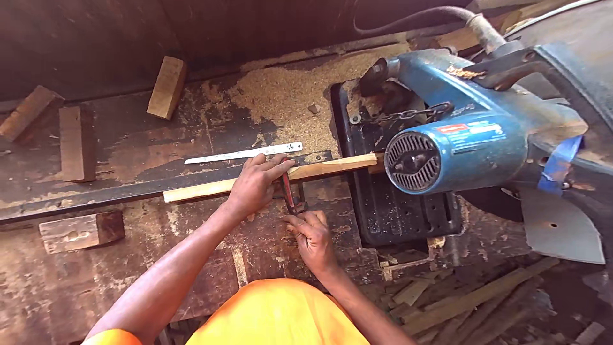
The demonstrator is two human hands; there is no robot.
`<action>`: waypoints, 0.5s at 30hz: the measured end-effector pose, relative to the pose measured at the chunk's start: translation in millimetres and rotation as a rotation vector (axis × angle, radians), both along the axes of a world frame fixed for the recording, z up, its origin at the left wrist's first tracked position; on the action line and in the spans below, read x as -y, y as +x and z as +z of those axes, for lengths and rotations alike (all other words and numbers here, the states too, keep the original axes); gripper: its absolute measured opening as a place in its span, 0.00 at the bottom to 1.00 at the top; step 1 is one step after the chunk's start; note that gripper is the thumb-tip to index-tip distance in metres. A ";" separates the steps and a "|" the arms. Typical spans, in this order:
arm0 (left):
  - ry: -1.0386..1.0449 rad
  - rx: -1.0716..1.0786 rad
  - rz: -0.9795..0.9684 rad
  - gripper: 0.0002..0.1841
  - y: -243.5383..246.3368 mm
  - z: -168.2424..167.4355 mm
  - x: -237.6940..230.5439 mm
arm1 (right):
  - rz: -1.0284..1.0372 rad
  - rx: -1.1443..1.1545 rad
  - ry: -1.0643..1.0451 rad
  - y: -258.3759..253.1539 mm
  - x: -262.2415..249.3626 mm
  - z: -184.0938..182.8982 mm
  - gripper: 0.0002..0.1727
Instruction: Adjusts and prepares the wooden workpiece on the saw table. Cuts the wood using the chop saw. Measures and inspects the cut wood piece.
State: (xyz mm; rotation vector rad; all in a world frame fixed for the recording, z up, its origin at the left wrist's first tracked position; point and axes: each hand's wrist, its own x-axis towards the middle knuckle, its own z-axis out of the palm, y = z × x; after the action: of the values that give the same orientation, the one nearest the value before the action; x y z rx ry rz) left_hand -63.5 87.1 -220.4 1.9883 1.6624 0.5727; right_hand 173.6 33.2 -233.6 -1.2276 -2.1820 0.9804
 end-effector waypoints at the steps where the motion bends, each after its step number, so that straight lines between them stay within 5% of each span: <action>1: 0.008 0.000 -0.001 0.32 0.1 -0.8 0.3 | -0.010 -0.006 0.008 0.1 1.8 0.5 0.13; 8: -0.006 -0.006 -0.017 0.32 1.0 -0.7 -0.7 | -0.237 -0.082 -0.039 12.4 18.1 6.9 0.13; 15: -0.054 0.054 -0.001 0.30 -2.6 -1.8 -2.5 | -0.911 -0.619 -0.861 12.9 -11.2 17.4 0.15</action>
State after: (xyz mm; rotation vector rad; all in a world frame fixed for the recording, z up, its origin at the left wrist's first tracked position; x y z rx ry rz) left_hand -66.1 89.6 -222.2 1.9185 1.6267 0.5702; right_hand 186.5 44.5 -216.2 -1.6931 -0.5487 1.5856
